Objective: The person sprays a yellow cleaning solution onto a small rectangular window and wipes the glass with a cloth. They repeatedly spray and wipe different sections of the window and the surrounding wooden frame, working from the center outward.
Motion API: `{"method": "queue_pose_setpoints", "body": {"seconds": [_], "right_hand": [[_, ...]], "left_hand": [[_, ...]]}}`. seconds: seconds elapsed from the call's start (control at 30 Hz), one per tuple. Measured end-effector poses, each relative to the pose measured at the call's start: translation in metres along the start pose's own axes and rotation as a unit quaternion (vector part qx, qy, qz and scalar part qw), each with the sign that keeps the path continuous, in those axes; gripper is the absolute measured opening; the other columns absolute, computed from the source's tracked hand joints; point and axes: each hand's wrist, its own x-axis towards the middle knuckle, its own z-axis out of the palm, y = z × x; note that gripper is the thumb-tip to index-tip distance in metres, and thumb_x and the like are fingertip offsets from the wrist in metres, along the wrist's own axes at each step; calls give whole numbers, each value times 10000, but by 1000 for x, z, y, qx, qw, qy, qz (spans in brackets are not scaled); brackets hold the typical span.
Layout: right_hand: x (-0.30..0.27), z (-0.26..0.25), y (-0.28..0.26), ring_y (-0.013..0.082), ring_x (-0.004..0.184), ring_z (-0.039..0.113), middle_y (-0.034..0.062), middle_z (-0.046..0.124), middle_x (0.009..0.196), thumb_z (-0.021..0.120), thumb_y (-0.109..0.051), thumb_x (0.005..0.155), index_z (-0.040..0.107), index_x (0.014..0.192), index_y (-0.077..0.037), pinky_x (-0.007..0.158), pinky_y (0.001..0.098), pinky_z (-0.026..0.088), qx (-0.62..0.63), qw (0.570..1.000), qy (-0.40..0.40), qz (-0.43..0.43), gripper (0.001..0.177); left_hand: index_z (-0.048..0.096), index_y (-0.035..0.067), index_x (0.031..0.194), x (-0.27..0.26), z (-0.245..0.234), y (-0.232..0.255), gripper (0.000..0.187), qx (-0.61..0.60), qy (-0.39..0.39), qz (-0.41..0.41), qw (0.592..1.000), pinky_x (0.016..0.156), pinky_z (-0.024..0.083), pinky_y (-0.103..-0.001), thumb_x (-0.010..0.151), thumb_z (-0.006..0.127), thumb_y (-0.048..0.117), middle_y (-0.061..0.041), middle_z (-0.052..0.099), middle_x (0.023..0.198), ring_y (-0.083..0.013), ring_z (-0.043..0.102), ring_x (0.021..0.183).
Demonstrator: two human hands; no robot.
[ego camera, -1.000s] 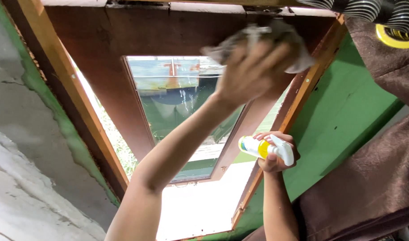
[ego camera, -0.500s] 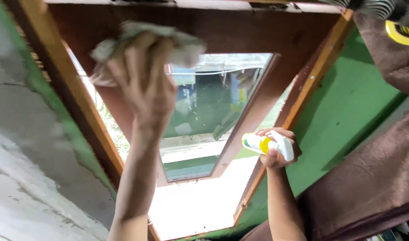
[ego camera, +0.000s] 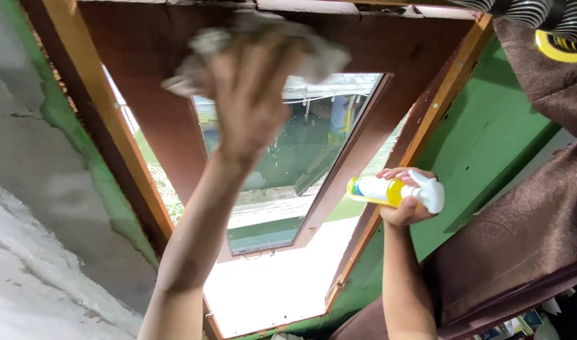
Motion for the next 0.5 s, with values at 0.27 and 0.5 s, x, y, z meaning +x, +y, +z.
{"method": "queue_pose_setpoints", "body": {"seconds": [0.27, 0.5], "right_hand": [[-9, -9, 5, 257, 638, 639, 121, 547, 879, 617, -438, 961, 525, 904, -3, 565, 414, 602, 27, 999, -8, 28, 448], [-3, -10, 1, 249, 626, 654, 107, 593, 836, 615, -511, 967, 547, 947, 13, 590, 397, 617, 17, 999, -37, 35, 528]], "left_hand": [[700, 328, 1169, 34, 101, 68, 189, 164, 28, 137, 977, 872, 460, -311, 1009, 794, 296, 77, 578, 1264, -154, 525, 1137], [715, 220, 1126, 50, 119, 92, 192, 110, 47, 180, 976, 886, 522, -337, 1054, 563, 128, 17, 598, 1191, -174, 603, 990]]}}
